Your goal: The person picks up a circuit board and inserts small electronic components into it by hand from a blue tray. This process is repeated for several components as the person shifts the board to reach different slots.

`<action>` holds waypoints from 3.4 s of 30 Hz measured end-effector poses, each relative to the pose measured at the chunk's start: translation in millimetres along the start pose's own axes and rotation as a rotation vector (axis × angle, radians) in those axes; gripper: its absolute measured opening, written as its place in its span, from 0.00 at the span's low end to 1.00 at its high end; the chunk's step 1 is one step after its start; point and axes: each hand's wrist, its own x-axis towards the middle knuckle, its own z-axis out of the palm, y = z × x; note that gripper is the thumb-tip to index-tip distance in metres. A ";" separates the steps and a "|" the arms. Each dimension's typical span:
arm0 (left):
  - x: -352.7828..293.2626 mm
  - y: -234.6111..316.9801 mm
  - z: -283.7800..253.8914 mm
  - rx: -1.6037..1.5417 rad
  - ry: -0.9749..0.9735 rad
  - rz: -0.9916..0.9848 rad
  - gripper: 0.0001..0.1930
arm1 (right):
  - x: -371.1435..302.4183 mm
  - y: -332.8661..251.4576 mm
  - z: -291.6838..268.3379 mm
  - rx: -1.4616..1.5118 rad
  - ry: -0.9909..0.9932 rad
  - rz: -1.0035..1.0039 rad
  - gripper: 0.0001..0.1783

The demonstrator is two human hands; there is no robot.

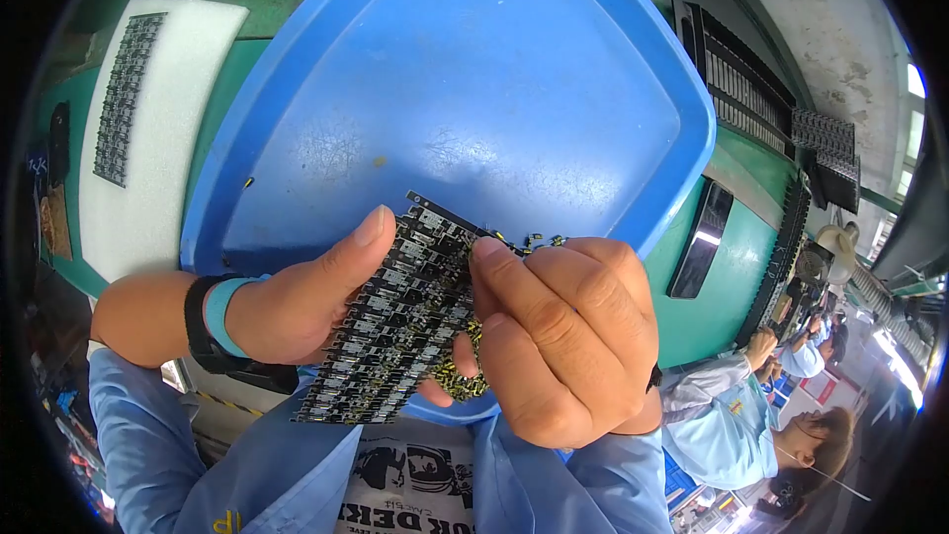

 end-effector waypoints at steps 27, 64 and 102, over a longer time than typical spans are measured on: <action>-1.4 0.1 0.7 0.010 -0.033 0.069 0.34 | -1.2 -10.3 -8.8 0.214 -0.072 0.360 0.34; -0.8 0.6 -0.1 -0.026 -0.072 0.095 0.34 | 2.4 -5.6 -12.4 0.228 -0.097 0.334 0.32; -2.6 2.3 3.1 -0.010 0.036 0.041 0.34 | 7.2 -13.1 -6.7 0.069 -0.136 0.251 0.29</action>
